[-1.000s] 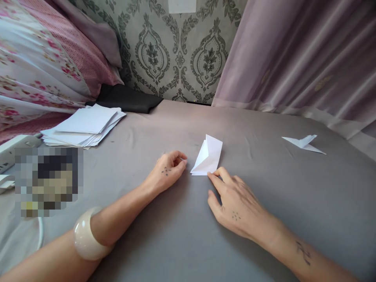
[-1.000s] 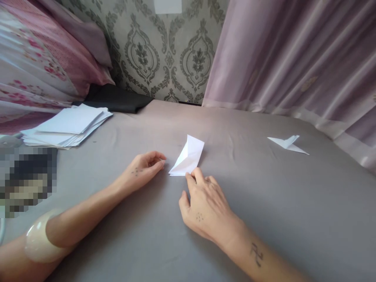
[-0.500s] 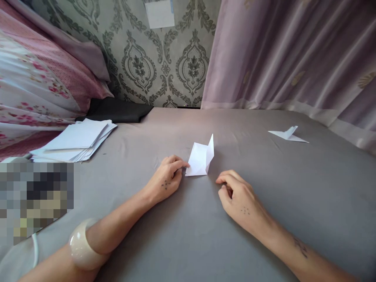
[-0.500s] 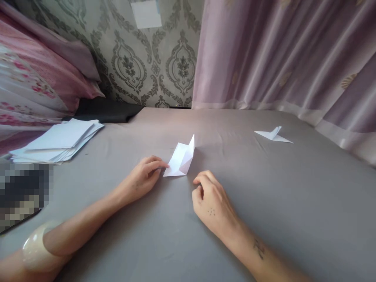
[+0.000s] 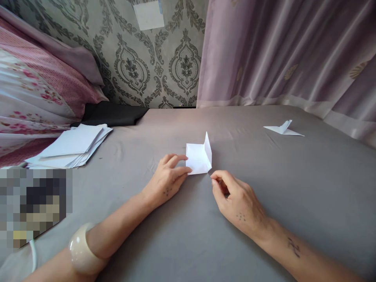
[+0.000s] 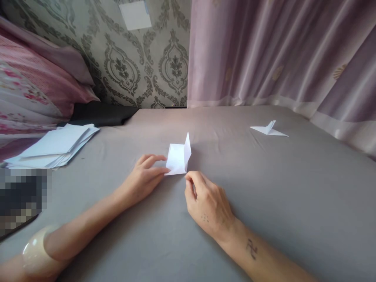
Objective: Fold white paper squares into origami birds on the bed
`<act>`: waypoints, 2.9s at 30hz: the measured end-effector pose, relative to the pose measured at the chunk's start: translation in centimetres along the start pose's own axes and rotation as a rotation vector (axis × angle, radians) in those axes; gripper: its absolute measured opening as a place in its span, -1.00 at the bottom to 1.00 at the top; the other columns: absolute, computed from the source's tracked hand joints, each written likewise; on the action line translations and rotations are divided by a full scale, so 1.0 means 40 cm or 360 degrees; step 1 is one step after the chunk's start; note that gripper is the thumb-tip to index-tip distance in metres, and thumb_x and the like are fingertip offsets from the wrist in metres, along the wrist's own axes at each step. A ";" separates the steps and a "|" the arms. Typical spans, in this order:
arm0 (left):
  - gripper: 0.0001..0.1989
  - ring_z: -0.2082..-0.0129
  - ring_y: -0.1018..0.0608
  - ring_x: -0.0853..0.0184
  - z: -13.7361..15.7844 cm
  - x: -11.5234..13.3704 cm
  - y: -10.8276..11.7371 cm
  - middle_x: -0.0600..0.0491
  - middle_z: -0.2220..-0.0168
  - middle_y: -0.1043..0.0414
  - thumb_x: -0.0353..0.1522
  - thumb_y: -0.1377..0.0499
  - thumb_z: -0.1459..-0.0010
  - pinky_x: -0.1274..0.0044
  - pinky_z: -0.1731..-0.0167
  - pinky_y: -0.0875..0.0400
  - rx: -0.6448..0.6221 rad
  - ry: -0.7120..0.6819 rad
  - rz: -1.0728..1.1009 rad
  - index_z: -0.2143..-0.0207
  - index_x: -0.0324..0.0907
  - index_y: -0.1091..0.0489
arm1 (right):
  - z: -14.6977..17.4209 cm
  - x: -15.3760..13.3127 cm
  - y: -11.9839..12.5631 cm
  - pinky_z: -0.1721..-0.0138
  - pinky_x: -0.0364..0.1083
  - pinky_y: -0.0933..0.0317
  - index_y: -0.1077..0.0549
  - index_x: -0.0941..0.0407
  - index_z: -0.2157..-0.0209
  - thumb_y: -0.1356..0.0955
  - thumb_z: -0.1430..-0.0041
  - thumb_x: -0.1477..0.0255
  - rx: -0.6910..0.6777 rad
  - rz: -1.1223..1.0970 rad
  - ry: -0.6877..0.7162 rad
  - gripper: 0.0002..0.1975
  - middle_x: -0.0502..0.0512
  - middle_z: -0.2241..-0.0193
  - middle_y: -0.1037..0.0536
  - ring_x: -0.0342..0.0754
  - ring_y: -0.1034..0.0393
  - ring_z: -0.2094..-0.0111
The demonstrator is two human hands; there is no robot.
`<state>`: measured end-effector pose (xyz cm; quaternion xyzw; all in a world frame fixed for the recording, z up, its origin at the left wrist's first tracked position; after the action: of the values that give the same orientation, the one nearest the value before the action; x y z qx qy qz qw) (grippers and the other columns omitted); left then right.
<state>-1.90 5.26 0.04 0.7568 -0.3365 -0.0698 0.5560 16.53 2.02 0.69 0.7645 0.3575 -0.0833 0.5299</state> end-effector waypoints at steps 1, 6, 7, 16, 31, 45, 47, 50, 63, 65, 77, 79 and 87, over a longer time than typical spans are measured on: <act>-0.74 -0.03 -0.35 0.14 0.000 0.021 0.001 -0.05 -0.01 -0.42 -0.42 0.01 -0.30 0.28 0.03 -0.26 -0.0012 -0.0125 -0.0100 0.14 -0.10 -0.47 | 0.001 0.002 0.000 0.44 -0.15 -0.20 -0.38 0.08 0.27 -0.22 -0.23 0.52 -0.0008 -0.0009 -0.0028 -0.87 -0.03 0.48 -0.50 -0.15 -0.38 0.51; -0.70 0.22 -0.43 0.23 0.004 0.136 -0.008 -0.02 0.34 -0.49 -0.47 0.11 -0.34 0.31 0.03 -0.18 -0.0139 -0.0555 -0.0514 0.02 -0.24 -0.35 | -0.001 0.024 0.005 0.40 -0.14 -0.20 -0.45 0.06 0.28 -0.25 -0.20 0.47 0.0007 -0.0080 -0.0212 -0.86 -0.05 0.54 -0.52 -0.12 -0.41 0.52; -0.71 0.24 -0.42 0.23 0.001 0.153 -0.007 -0.02 0.36 -0.47 -0.48 0.10 -0.33 0.32 0.06 -0.20 -0.0120 -0.0566 -0.0572 0.02 -0.28 -0.34 | -0.003 0.028 0.007 0.40 -0.14 -0.20 -0.45 0.06 0.28 -0.25 -0.21 0.46 0.0004 -0.0089 -0.0235 -0.85 -0.05 0.54 -0.52 -0.11 -0.42 0.51; -0.81 0.40 -0.41 0.26 -0.033 0.199 -0.066 0.03 0.43 -0.36 -0.53 0.02 -0.24 0.41 0.35 -0.24 -0.0294 -0.0416 -0.0585 0.19 -0.26 -0.36 | -0.013 0.077 -0.005 0.40 -0.10 -0.23 -0.35 0.03 0.19 -0.28 -0.20 0.29 -0.0166 -0.0137 -0.0518 -0.83 -0.01 0.34 -0.58 -0.07 -0.44 0.43; -0.77 0.35 -0.39 0.21 -0.041 0.155 -0.048 -0.01 0.34 -0.41 -0.39 0.03 -0.30 0.40 0.36 -0.24 -0.0307 -0.0051 -0.0389 0.16 -0.16 -0.41 | -0.055 0.135 -0.026 0.39 -0.08 -0.21 -0.36 0.02 0.25 -0.31 -0.13 0.36 -0.0140 -0.0097 -0.0663 -0.87 0.00 0.35 -0.58 -0.05 -0.43 0.41; -0.57 -0.14 -0.31 0.11 -0.040 0.156 -0.033 -0.04 -0.12 -0.37 -0.54 -0.03 -0.12 0.22 -0.04 -0.10 -0.0116 -0.0216 -0.0354 -0.06 -0.16 -0.26 | -0.073 0.201 -0.040 0.55 -0.14 -0.18 -0.33 0.06 0.41 -0.38 -0.04 0.27 -0.0071 -0.0746 -0.0861 -0.81 -0.07 0.55 -0.47 -0.16 -0.28 0.59; -0.63 -0.14 -0.33 0.11 -0.044 0.149 -0.033 -0.02 -0.10 -0.40 -0.54 -0.01 -0.19 0.22 -0.05 -0.09 -0.0034 -0.0257 -0.0447 -0.04 -0.16 -0.29 | -0.076 0.203 -0.043 0.56 -0.14 -0.19 -0.33 0.06 0.41 -0.39 -0.03 0.27 -0.0097 -0.0841 -0.0886 -0.80 -0.08 0.57 -0.45 -0.15 -0.30 0.58; -0.69 -0.15 -0.35 0.12 -0.049 0.133 -0.038 0.02 -0.05 -0.46 -0.53 0.05 -0.30 0.21 -0.07 -0.09 0.0030 -0.0401 -0.0528 0.00 -0.14 -0.33 | -0.078 0.202 -0.043 0.56 -0.16 -0.20 -0.33 0.07 0.41 -0.39 -0.03 0.27 -0.0135 -0.0907 -0.0889 -0.80 -0.09 0.59 -0.44 -0.16 -0.30 0.58; -0.77 0.25 -0.54 0.24 -0.066 0.190 -0.061 -0.06 0.28 -0.49 -0.58 0.02 -0.23 0.34 0.02 -0.36 -0.0508 -0.0534 -0.0651 0.17 -0.29 -0.39 | -0.046 0.113 0.017 0.29 -0.13 -0.23 -0.55 0.07 0.26 -0.18 -0.17 0.61 -0.0437 -0.0107 -0.0082 -0.65 0.06 0.19 -0.46 -0.19 -0.36 0.41; -0.81 0.32 -0.53 0.24 -0.071 0.190 -0.062 -0.03 0.33 -0.47 -0.56 0.00 -0.23 0.37 0.17 -0.41 -0.0549 -0.0491 -0.0635 0.24 -0.25 -0.39 | -0.035 0.110 0.024 0.30 -0.13 -0.23 -0.55 0.06 0.21 -0.17 -0.16 0.63 -0.0513 0.0011 -0.0043 -0.62 0.06 0.19 -0.46 -0.17 -0.36 0.40; -0.79 0.45 -0.49 0.27 -0.125 0.183 -0.058 0.03 0.45 -0.42 -0.48 -0.01 -0.25 0.47 0.45 -0.29 -0.0662 -0.0162 -0.0583 0.39 -0.19 -0.40 | 0.007 0.119 0.037 0.29 -0.11 -0.25 -0.51 0.09 0.21 -0.19 -0.16 0.60 -0.0405 0.0002 -0.0117 -0.69 0.06 0.22 -0.48 -0.13 -0.39 0.36; -0.75 0.47 -0.48 0.28 -0.129 0.183 -0.059 0.04 0.48 -0.40 -0.44 0.02 -0.28 0.49 0.49 -0.25 -0.0620 -0.0154 -0.0586 0.42 -0.19 -0.39 | 0.006 0.120 0.035 0.30 -0.11 -0.25 -0.50 0.08 0.22 -0.21 -0.17 0.57 -0.0400 0.0002 -0.0143 -0.73 0.05 0.23 -0.48 -0.13 -0.39 0.37; -0.77 0.47 -0.47 0.33 -0.134 0.182 -0.063 0.04 0.48 -0.39 -0.42 0.00 -0.28 0.53 0.54 -0.22 -0.0512 -0.0176 -0.0587 0.43 -0.21 -0.35 | -0.005 0.123 0.026 0.35 -0.12 -0.22 -0.46 0.05 0.30 -0.26 -0.17 0.49 -0.0424 0.0054 -0.0262 -0.85 0.02 0.29 -0.46 -0.14 -0.38 0.42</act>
<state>7.34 5.65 1.75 0.7022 -0.2072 -0.2640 0.6279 20.76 4.26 -0.93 0.6840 0.3078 -0.0887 0.6554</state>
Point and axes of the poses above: each hand's wrist, its own z-axis away from the middle knuckle, its own y-axis out of the back of the hand, x = y × z, the point moved 5 cm from there along -z, towards the middle knuckle
